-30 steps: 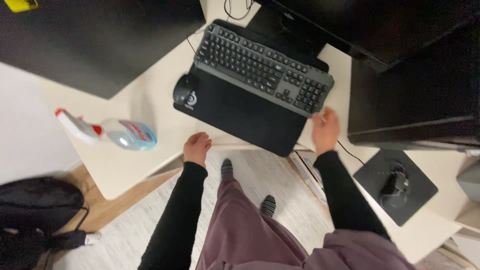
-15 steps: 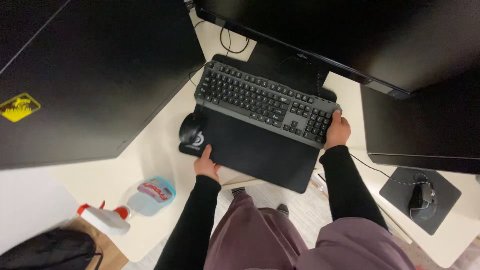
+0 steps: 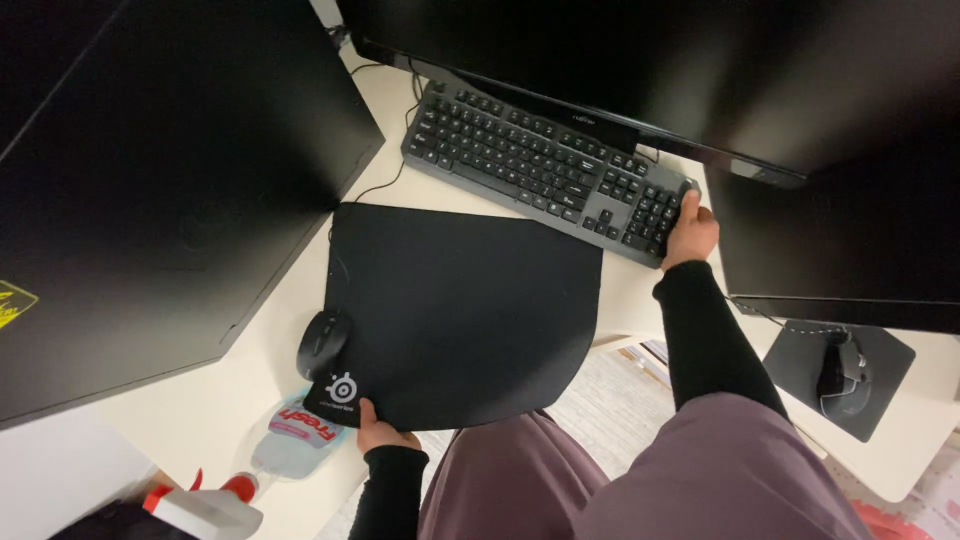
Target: Cleaning a computer desk by wiping the tower and moving peripherals to clean underneath with spray and a cloth
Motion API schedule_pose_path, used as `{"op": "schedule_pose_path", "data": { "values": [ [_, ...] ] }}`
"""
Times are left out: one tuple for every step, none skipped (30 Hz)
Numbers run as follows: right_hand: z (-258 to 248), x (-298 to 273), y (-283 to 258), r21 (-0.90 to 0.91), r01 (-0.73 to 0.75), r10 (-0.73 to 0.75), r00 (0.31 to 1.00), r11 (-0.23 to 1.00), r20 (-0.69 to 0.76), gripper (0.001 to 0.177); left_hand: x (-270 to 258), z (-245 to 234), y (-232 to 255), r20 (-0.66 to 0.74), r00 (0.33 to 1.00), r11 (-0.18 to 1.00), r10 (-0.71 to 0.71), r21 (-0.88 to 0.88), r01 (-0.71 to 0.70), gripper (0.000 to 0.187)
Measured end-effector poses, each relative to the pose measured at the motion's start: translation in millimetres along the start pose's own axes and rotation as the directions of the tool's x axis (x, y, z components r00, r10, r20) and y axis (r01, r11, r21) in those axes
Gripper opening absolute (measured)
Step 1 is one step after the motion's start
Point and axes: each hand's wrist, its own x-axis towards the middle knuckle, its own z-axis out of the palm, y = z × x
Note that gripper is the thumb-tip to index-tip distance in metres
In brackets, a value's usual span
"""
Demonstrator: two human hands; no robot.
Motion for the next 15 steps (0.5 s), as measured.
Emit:
{"op": "schedule_pose_path", "data": {
  "values": [
    [5.3,11.6,7.3,-0.062,0.08,-0.081,0.996,0.995,-0.024,0.06,-8.6,2.6,2.2,-0.027,1.0,1.0,-0.009,0.025,0.01,0.044],
    [9.0,21.3,16.1,-0.064,0.079,-0.08,0.997,0.995,-0.021,0.06,8.4,-1.9,-4.1,-0.031,0.999,1.0,-0.008,0.024,0.009,0.044],
    [12.2,30.5,24.7,-0.076,0.129,-0.133,0.99,0.989,-0.048,0.06,25.0,-6.9,-10.3,0.048,0.999,0.999,0.022,-0.045,-0.02,0.044],
    [15.0,43.4,29.4,-0.088,0.184,-0.191,0.979,0.979,-0.077,0.061,40.6,-8.1,-18.0,0.129,0.99,0.992,0.056,-0.12,-0.04,0.045],
    [13.5,57.6,38.8,-0.088,0.189,-0.195,0.978,0.978,-0.076,0.061,22.0,-1.6,-11.9,0.13,0.99,0.992,0.054,-0.124,-0.038,0.045],
    [12.7,67.6,51.8,-0.22,0.259,-0.284,0.955,0.941,-0.09,0.066,3.9,-1.1,-5.1,0.07,0.995,0.998,0.067,-0.019,-0.066,0.044],
    [11.8,77.0,65.0,-0.348,0.32,-0.372,0.924,0.881,-0.092,0.072,-14.0,-1.2,2.0,0.011,0.996,0.992,0.085,0.088,-0.085,0.045],
    [6.4,75.5,63.6,-0.347,0.327,-0.377,0.922,0.879,-0.086,0.072,-20.3,-2.3,3.9,0.008,0.996,0.993,0.084,0.081,-0.084,0.045],
    [0.6,73.8,62.0,-0.356,0.306,-0.338,0.941,0.883,-0.03,0.073,-27.0,-3.9,5.9,0.048,0.989,0.979,0.138,0.147,-0.144,0.041],
    [-8.2,70.6,62.9,-0.37,0.283,-0.294,0.956,0.885,0.028,0.074,-35.0,-8.2,7.2,0.088,0.978,0.955,0.189,0.214,-0.204,0.041],
    [-14.6,68.6,67.2,-0.372,0.286,-0.295,0.955,0.883,0.034,0.074,-41.1,-10.8,10.4,0.082,0.979,0.957,0.188,0.211,-0.201,0.041],
    [-16.8,67.5,68.8,-0.374,0.343,-0.348,0.936,0.862,0.056,0.074,-45.6,-11.3,15.0,0.153,0.971,0.965,0.185,0.159,-0.209,0.047],
    [-19.3,66.7,70.3,-0.374,0.399,-0.4,0.913,0.837,0.078,0.073,-50.5,-11.9,19.5,0.224,0.957,0.971,0.186,0.105,-0.213,0.061],
    [-20.2,64.3,74.8,-0.374,0.402,-0.402,0.912,0.836,0.082,0.073,-34.3,-19.7,12.6,0.222,0.957,0.972,0.186,0.103,-0.212,0.061],
    [-21.4,62.5,79.3,-0.404,0.402,-0.406,0.91,0.822,0.079,0.07,-18.4,-27.3,5.3,0.23,0.955,0.977,0.185,0.059,-0.203,0.058]
  ]
}}
